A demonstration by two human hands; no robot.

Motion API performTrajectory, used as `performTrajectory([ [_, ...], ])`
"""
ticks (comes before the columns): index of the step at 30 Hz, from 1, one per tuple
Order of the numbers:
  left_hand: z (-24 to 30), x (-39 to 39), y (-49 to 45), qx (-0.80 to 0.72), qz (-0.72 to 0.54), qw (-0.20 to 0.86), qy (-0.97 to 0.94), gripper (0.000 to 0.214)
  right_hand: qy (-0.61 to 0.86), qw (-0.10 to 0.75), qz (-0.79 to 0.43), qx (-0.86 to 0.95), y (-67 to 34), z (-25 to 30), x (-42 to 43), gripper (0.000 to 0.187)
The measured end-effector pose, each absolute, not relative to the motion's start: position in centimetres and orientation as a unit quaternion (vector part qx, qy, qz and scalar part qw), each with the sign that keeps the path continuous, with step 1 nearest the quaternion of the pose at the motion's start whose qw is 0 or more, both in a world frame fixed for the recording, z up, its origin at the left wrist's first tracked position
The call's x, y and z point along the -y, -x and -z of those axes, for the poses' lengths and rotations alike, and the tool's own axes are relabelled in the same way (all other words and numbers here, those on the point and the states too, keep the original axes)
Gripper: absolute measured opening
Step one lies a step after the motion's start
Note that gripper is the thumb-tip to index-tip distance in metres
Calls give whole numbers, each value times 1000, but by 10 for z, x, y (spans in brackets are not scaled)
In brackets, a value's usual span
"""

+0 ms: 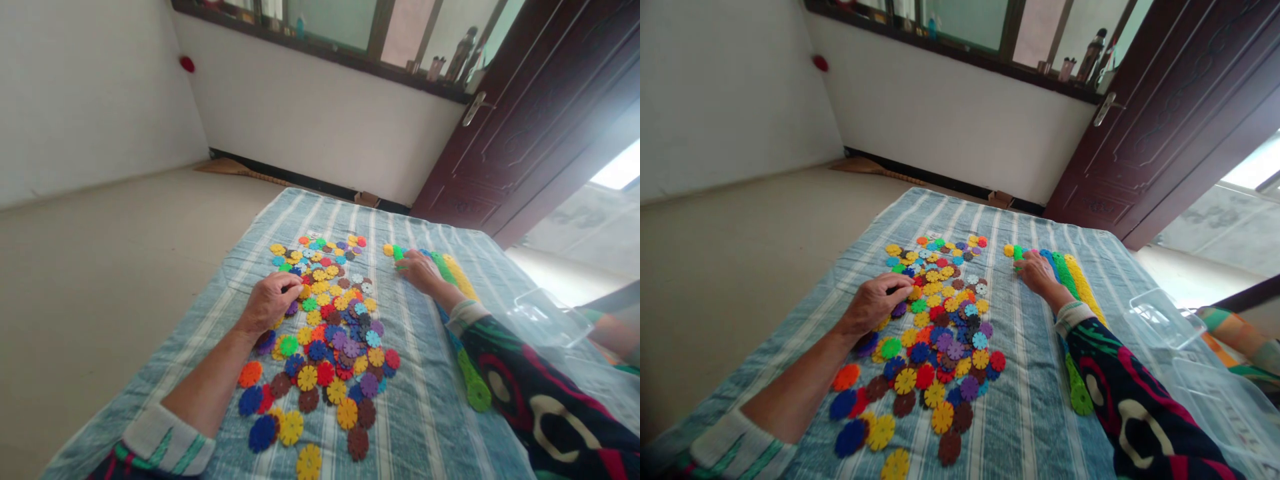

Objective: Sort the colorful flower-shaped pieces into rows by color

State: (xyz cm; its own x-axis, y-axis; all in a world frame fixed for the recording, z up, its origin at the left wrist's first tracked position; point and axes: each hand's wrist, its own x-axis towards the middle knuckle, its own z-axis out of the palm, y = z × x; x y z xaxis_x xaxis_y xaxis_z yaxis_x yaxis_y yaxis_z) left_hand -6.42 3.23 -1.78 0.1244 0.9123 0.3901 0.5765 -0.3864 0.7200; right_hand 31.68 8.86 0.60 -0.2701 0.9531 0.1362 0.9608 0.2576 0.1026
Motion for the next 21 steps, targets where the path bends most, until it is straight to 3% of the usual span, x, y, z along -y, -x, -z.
performTrajectory([
  [6,17,-29,62,-517,-411,198,-724,20,549,80,54,830,-278,-9,-64,22],
  [10,17,-28,60,-517,-406,205,-725,20,369,195,-17,908,-209,-12,-16,19],
  [14,18,-29,60,-520,-406,198,-725,21,281,185,-25,941,-140,-14,25,20],
  [21,20,-30,61,-517,-406,186,-730,20,329,134,29,934,-94,-3,40,25],
])
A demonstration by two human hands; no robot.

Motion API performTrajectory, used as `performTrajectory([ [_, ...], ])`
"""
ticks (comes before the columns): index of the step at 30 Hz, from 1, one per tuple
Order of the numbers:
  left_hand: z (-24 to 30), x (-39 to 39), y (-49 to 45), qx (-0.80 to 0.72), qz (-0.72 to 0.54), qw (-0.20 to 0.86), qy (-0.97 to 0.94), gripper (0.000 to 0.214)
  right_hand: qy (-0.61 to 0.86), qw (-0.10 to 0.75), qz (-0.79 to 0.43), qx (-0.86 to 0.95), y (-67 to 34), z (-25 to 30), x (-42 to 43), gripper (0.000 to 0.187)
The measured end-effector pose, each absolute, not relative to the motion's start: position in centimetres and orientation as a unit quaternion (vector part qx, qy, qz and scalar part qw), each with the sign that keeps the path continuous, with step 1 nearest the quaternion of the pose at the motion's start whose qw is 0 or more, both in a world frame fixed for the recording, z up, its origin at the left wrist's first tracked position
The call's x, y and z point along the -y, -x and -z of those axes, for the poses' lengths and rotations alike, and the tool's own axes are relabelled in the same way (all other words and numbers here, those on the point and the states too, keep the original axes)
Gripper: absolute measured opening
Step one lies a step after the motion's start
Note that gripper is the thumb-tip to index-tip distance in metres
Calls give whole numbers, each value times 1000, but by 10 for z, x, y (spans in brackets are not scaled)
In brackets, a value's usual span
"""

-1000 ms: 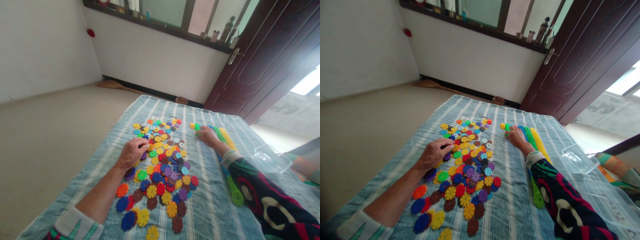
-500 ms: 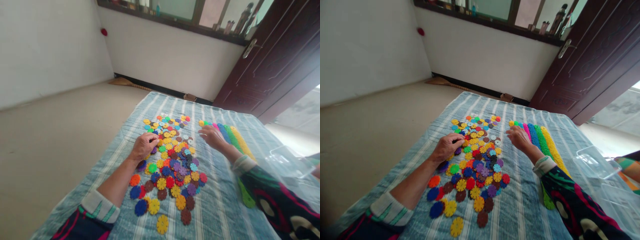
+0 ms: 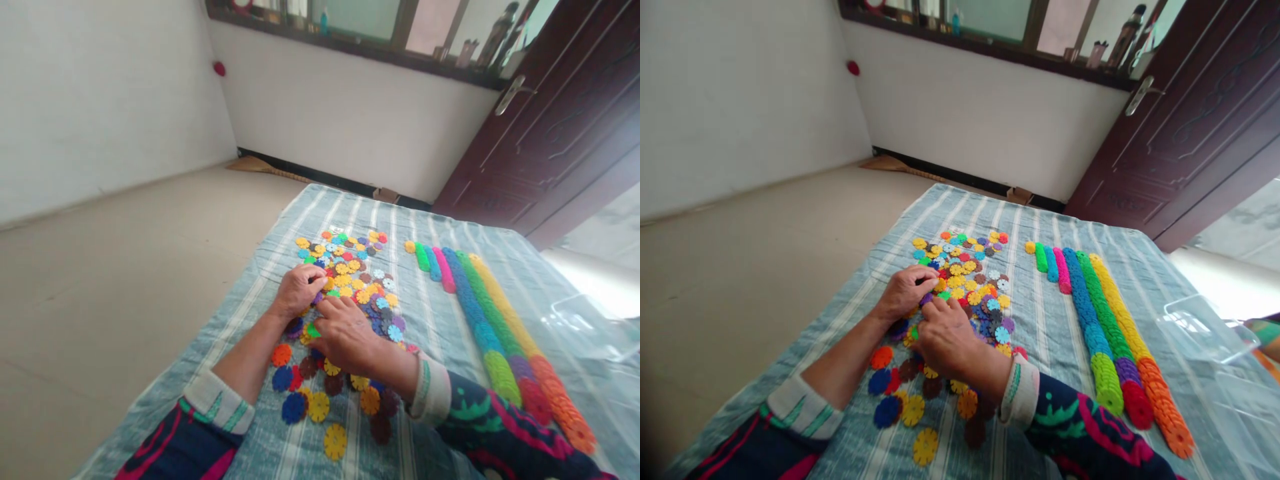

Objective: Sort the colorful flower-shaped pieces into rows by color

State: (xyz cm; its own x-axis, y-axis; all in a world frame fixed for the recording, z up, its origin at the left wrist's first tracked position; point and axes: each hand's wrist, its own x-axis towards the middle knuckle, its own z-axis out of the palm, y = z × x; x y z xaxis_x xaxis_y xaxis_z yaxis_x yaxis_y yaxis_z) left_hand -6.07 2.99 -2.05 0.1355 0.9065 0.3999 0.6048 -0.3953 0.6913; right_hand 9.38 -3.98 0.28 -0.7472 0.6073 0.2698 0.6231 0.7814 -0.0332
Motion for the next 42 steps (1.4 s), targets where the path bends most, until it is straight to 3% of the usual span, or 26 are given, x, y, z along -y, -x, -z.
performTrajectory([
  [15,18,-36,65,-519,-413,185,-725,22,276,125,21,953,-100,-5,29,27],
  [24,15,-33,65,-521,-411,190,-723,23,228,213,5,950,-128,-11,18,24],
  [28,16,-34,66,-518,-414,199,-721,24,325,224,-15,919,-178,-24,-11,25],
  [32,16,-34,67,-518,-417,203,-719,24,525,129,18,841,-248,-38,-53,24],
  [42,17,-34,67,-522,-416,199,-718,25,622,50,49,780,-316,-29,-92,24],
])
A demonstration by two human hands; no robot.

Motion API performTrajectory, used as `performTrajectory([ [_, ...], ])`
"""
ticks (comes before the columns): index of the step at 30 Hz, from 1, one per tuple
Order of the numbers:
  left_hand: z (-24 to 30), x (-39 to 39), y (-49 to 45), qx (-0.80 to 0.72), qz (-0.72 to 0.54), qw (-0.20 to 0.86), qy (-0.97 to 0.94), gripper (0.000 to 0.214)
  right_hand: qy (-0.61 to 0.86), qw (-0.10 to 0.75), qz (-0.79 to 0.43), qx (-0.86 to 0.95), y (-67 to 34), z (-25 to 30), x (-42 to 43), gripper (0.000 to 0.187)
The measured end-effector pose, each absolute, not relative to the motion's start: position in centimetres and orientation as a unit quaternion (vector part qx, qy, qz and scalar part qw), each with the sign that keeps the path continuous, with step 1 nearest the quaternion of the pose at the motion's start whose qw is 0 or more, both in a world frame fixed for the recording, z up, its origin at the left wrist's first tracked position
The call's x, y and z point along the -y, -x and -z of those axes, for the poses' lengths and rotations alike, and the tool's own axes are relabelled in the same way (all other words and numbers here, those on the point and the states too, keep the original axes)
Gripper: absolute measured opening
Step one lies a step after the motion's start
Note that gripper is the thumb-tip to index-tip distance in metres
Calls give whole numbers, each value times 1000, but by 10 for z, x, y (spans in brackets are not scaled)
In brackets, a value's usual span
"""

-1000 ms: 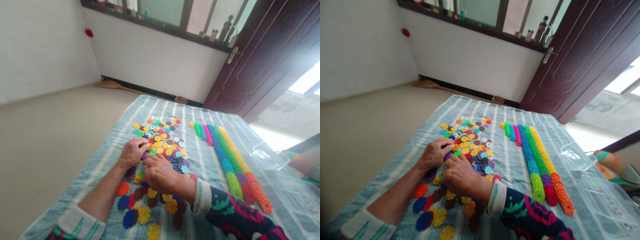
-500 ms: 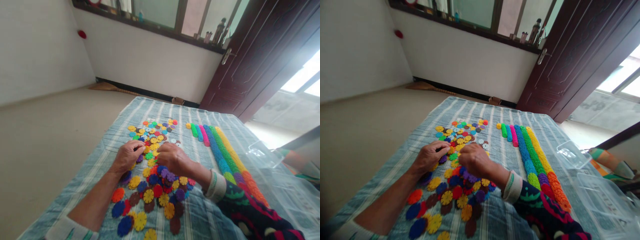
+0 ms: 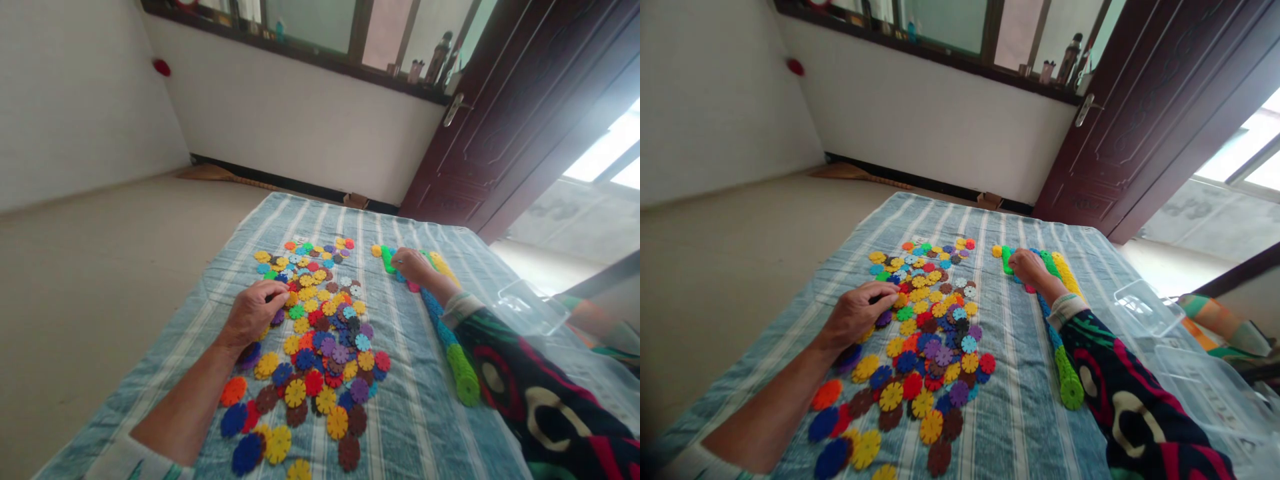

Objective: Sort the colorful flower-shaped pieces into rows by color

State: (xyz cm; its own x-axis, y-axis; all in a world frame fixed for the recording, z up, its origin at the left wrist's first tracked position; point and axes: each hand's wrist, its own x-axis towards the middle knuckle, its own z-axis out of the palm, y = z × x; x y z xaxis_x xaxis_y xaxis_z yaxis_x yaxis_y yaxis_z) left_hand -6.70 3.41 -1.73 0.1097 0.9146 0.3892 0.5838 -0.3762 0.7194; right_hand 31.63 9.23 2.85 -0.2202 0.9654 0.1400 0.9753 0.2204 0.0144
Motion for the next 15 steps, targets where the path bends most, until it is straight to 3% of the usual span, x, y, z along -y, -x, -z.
performTrajectory([
  [15,17,-35,66,-531,-407,202,-715,28,655,-23,79,751,-318,-21,-93,21],
])
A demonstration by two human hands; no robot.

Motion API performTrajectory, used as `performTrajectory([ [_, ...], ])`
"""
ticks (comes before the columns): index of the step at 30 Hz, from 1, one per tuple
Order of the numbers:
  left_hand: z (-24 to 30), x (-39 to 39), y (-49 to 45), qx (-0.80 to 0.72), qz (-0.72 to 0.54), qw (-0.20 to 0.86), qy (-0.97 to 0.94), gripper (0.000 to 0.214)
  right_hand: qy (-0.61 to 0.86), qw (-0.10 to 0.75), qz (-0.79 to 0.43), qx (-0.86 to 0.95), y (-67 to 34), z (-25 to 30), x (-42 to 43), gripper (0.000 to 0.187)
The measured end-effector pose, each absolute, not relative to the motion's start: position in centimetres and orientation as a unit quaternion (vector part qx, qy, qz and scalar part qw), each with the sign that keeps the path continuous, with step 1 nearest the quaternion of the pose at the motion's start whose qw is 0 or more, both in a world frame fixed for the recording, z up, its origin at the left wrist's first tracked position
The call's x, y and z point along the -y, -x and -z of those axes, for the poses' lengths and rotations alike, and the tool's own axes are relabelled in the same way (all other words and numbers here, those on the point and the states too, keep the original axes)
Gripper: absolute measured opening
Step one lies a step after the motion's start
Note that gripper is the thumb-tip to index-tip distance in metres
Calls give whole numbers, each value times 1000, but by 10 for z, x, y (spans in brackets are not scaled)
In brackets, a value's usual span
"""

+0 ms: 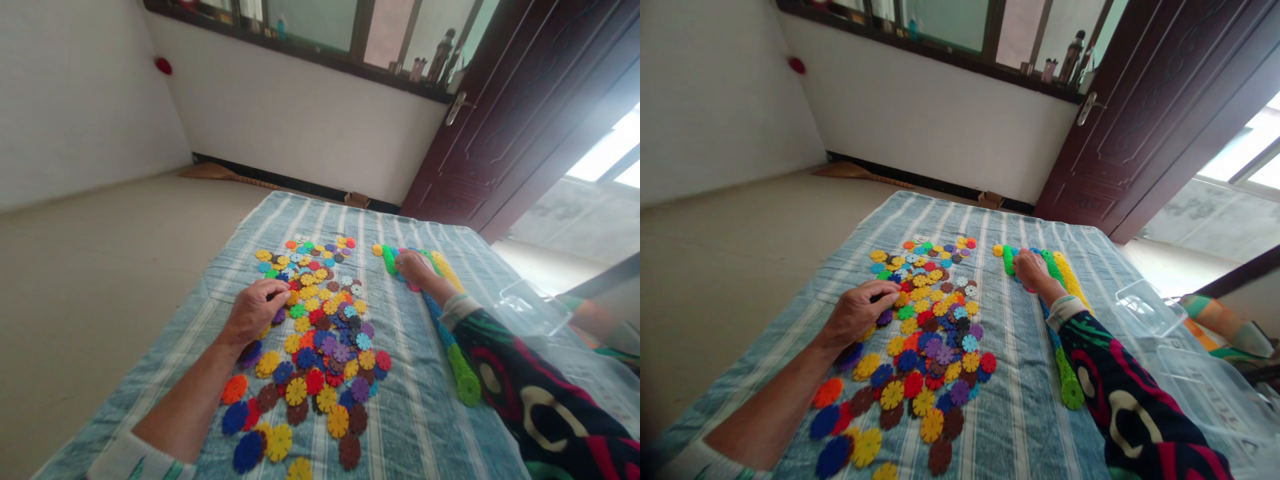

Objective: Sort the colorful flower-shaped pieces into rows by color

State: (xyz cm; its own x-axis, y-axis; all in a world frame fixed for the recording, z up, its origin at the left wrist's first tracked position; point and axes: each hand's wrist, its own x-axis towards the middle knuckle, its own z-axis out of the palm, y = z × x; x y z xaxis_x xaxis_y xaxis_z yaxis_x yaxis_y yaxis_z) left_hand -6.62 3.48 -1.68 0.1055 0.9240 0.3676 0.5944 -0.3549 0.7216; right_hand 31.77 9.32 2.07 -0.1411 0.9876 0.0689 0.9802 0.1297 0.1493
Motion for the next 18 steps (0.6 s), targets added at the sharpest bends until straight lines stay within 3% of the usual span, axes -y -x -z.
performTrajectory([
  [18,16,-34,65,-528,-411,206,-714,24,-642,23,-68,-763,-301,-20,-84,25],
])
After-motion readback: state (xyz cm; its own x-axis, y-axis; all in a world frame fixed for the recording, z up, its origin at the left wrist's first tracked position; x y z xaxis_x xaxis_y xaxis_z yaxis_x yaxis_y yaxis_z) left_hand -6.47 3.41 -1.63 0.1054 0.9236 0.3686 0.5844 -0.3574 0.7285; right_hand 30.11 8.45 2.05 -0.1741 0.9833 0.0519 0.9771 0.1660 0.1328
